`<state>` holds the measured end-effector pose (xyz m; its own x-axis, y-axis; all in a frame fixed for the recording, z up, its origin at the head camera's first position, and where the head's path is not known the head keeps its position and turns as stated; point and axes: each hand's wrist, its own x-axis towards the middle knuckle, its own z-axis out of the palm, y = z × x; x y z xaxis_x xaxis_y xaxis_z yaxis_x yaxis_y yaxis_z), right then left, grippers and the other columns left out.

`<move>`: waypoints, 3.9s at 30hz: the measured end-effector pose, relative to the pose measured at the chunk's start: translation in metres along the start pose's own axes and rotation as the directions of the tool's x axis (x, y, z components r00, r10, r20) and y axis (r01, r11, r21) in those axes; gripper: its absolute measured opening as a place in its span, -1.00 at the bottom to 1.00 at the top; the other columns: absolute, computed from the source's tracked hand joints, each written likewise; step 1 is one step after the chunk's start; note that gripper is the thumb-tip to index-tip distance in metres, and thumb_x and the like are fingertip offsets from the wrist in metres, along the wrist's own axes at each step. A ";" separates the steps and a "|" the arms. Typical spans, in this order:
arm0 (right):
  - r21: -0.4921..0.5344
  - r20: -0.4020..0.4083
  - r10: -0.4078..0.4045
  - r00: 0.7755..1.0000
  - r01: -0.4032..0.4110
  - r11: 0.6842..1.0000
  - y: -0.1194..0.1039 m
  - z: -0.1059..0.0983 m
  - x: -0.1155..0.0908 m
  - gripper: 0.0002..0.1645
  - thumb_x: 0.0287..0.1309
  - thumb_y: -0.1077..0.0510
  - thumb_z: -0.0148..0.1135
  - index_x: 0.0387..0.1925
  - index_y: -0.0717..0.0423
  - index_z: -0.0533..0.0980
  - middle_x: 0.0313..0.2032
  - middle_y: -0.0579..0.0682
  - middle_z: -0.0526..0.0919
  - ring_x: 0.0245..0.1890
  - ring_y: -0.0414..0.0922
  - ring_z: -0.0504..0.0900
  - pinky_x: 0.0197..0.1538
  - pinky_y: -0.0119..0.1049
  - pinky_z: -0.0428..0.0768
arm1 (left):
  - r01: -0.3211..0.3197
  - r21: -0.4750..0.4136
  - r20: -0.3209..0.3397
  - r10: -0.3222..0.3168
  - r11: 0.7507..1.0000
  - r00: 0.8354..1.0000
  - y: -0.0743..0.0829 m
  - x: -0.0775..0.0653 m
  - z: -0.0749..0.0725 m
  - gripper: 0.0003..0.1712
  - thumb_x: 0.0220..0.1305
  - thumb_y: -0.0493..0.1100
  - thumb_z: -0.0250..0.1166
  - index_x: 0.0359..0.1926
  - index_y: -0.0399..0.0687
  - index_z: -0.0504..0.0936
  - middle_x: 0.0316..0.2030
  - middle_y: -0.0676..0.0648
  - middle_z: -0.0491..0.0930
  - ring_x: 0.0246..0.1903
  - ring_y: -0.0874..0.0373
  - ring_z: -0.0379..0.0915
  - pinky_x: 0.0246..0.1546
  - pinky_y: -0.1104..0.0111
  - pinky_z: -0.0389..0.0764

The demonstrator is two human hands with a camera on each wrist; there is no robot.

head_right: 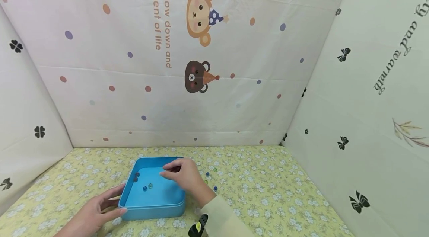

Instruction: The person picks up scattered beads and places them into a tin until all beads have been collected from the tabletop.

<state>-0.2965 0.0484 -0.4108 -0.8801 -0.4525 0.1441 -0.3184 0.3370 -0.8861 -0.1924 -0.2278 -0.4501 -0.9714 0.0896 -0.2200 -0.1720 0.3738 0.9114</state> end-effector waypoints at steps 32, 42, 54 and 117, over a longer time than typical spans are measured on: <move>0.090 -0.177 0.009 0.984 0.007 0.996 0.045 -0.059 -0.040 -0.74 0.25 0.01 0.47 -0.07 0.01 0.77 -0.08 0.06 0.74 -0.16 -0.14 0.71 -0.12 -0.27 0.91 | -0.010 0.000 -0.008 0.010 1.000 1.000 0.000 0.000 0.001 0.01 0.32 0.01 0.43 0.60 -0.19 0.10 0.48 -0.51 0.16 0.25 -0.38 0.47 0.22 0.00 0.80; 0.086 -0.199 0.041 0.979 -0.025 0.996 0.052 -0.072 -0.053 -0.69 0.24 0.04 0.48 -0.04 0.10 0.75 -0.12 0.10 0.73 -0.24 -0.19 0.69 -0.18 -0.22 0.90 | -0.015 0.028 -0.030 0.016 0.999 0.999 0.000 -0.003 0.003 0.03 0.29 0.05 0.45 0.59 -0.17 0.12 0.48 -0.51 0.17 0.27 -0.41 0.44 0.24 0.03 0.79; 0.056 -0.140 0.094 0.986 -0.087 0.995 0.067 -0.082 -0.067 -0.62 0.24 0.04 0.49 -0.04 0.24 0.73 -0.09 0.10 0.75 -0.26 -0.18 0.70 -0.24 -0.26 0.89 | -0.003 -0.011 -0.032 0.003 1.000 0.999 0.001 -0.003 0.006 0.04 0.28 0.03 0.46 0.60 -0.15 0.10 0.51 -0.49 0.13 0.35 -0.47 0.33 0.27 0.00 0.77; -0.093 0.097 0.194 0.976 -0.185 0.978 0.071 -0.089 -0.090 -0.82 0.08 0.24 0.57 -0.24 0.18 0.79 -0.30 -0.01 0.77 -0.39 -0.14 0.64 -0.48 -0.43 0.72 | 0.008 0.017 -0.046 -0.007 1.000 0.999 0.000 -0.001 0.006 0.04 0.28 0.03 0.46 0.60 -0.14 0.11 0.49 -0.49 0.17 0.32 -0.43 0.38 0.25 0.02 0.78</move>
<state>-0.2715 0.1868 -0.4476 -0.8866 -0.4566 -0.0735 -0.1814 0.4897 -0.8528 -0.1904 -0.2223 -0.4518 -0.9765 0.0446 -0.2107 -0.1772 0.3899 0.9036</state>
